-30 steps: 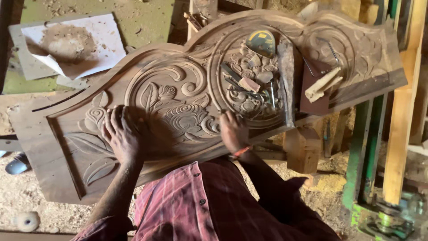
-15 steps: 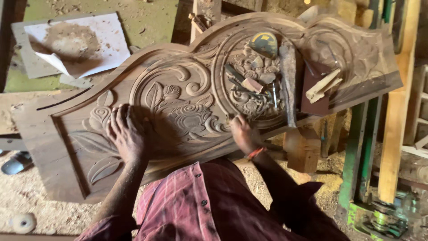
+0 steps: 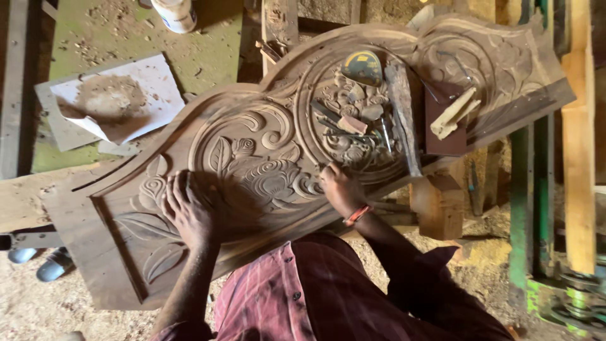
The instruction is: The person carves a floral design into a large wooden panel using a chisel and mallet. They repeatedly strike the chisel to shape the wood and occasionally brush away sawdust with their hand.
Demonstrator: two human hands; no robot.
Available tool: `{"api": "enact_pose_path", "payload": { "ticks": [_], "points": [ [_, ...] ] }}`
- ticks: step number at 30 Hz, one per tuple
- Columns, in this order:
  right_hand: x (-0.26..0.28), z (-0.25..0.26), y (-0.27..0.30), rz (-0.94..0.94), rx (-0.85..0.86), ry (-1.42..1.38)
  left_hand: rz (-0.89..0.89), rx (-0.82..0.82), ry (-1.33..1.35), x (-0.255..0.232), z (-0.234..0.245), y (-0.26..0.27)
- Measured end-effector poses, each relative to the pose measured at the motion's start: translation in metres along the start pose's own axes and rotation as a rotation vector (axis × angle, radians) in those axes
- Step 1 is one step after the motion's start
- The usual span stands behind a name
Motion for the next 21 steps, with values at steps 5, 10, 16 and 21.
{"api": "enact_pose_path", "payload": {
  "ticks": [5,10,16,21],
  "points": [
    [-0.019,-0.033,-0.055,-0.143,0.136,-0.006,-0.053,-0.046,-0.051,-0.004,-0.002,0.001],
    [-0.026,-0.034,-0.065,-0.181,0.192,-0.036,-0.067,-0.050,-0.058,-0.008,0.001,0.003],
    [-0.031,0.042,0.010,-0.162,0.434,0.251,-0.034,-0.007,0.020,-0.004,0.005,0.003],
    [-0.076,0.120,0.025,-0.223,-0.103,0.024,-0.037,-0.023,0.009,-0.010,0.008,0.004]
  ]
}}
Point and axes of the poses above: each hand's wrist, its own y-axis away from the middle knuckle, its own z-axis out of the back of the hand, x = y × z, the point moved 5 cm from there along -y, towards the middle knuckle, and after that the axes turned 15 degrees about z, right-handed, at the moved point
